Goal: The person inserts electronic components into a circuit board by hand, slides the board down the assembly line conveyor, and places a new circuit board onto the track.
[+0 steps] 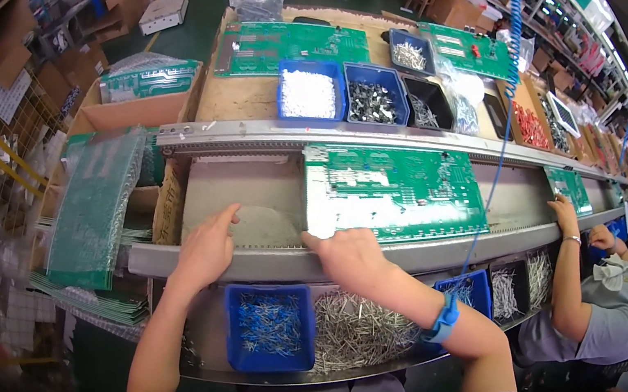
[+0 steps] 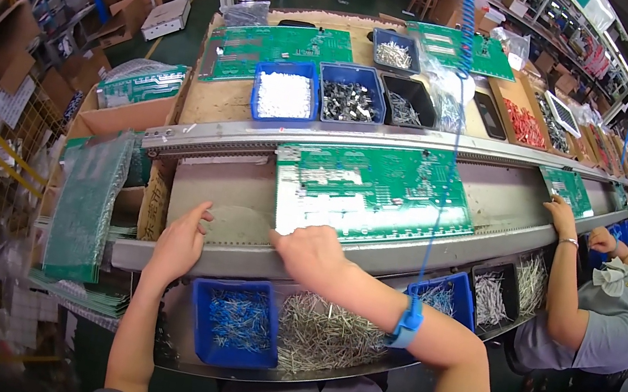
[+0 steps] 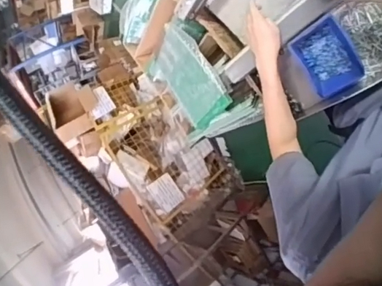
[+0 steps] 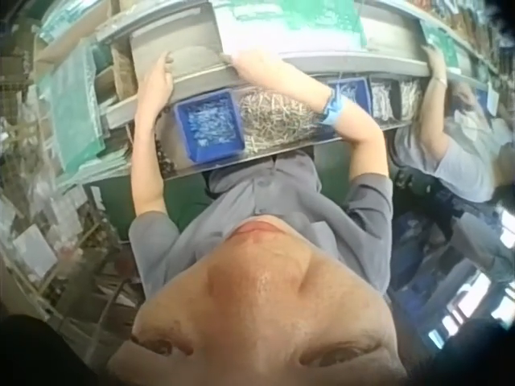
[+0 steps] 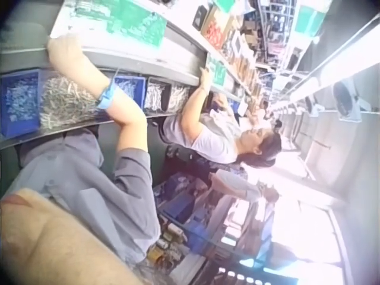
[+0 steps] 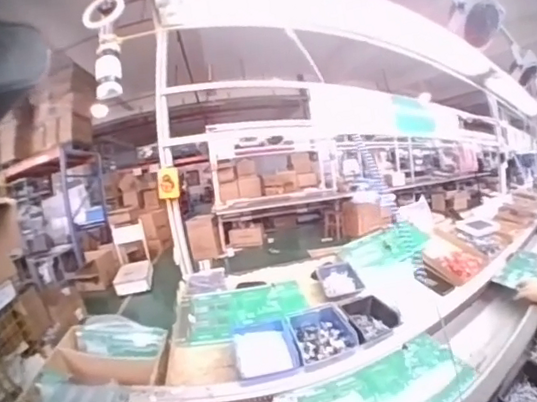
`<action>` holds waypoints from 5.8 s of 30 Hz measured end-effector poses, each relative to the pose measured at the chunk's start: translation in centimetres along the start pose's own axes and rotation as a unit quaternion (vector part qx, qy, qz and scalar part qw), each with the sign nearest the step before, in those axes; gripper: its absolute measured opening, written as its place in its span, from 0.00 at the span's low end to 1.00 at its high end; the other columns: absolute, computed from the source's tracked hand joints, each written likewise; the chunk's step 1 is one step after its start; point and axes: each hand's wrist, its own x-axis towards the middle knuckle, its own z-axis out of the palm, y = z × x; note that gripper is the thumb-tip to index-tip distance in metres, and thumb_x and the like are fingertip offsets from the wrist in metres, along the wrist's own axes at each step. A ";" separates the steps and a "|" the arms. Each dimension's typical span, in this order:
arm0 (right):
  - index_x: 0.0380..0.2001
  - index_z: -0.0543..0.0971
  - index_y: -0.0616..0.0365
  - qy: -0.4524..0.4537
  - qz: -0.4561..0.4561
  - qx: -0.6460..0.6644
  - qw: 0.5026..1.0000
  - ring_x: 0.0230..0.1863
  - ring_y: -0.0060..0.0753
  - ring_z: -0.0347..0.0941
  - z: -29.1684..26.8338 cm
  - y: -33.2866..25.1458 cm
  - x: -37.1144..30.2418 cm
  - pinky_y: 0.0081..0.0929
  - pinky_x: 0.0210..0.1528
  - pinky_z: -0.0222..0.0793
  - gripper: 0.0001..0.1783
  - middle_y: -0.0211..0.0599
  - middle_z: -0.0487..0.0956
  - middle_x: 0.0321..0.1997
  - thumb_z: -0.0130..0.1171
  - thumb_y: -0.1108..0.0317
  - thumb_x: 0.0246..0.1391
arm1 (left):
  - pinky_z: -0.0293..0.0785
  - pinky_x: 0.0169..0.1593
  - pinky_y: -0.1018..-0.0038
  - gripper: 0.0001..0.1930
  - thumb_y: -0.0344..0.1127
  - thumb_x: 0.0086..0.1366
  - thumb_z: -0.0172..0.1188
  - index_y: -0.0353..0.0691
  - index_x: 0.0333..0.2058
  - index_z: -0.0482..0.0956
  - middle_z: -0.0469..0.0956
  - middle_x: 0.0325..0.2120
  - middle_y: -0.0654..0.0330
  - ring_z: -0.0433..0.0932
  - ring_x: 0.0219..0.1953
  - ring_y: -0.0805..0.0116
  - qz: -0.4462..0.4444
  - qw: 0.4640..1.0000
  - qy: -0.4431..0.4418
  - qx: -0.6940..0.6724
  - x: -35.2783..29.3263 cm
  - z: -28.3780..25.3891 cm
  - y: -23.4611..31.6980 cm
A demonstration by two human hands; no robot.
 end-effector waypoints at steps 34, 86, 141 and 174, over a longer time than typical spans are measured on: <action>0.37 0.84 0.36 -0.037 0.333 0.005 0.942 0.32 0.43 0.79 -3.5 12.8 -11.5 0.37 0.36 0.74 0.17 0.40 0.82 0.28 0.51 0.68 0.49 | 0.70 0.45 0.68 0.27 0.18 0.57 0.40 0.37 0.57 0.64 0.75 0.41 0.51 0.74 0.34 0.61 -0.018 0.998 -0.017 -0.061 -0.2 -0.1 -0.2; 0.40 0.77 0.58 0.281 0.040 0.188 0.940 0.23 0.36 0.68 2.3 -4.2 -19.2 0.32 0.26 0.64 0.12 0.34 0.68 0.21 0.59 0.69 0.50 | 0.63 0.57 0.70 0.23 0.22 0.63 0.46 0.33 0.58 0.64 0.70 0.50 0.50 0.70 0.52 0.60 0.150 0.979 0.135 0.004 1.1 -2.4 -0.6; 0.31 0.73 0.62 0.409 0.114 0.278 0.861 0.36 0.54 0.74 5.2 -5.7 -20.2 0.44 0.40 0.68 0.07 0.50 0.76 0.29 0.48 0.76 0.47 | 0.70 0.37 0.75 0.06 0.27 0.65 0.52 0.31 0.33 0.77 0.76 0.28 0.59 0.73 0.31 0.72 0.066 0.947 0.313 -0.035 -27.1 8.7 7.0; 0.41 0.78 0.53 0.143 0.166 0.228 0.949 0.49 0.58 0.69 15.9 -7.0 -24.0 0.51 0.52 0.64 0.17 0.48 0.75 0.47 0.58 0.61 0.47 | 0.68 0.51 0.57 0.13 0.33 0.61 0.49 0.33 0.42 0.76 0.77 0.40 0.48 0.75 0.44 0.50 0.099 0.974 0.083 0.185 -20.3 17.9 2.0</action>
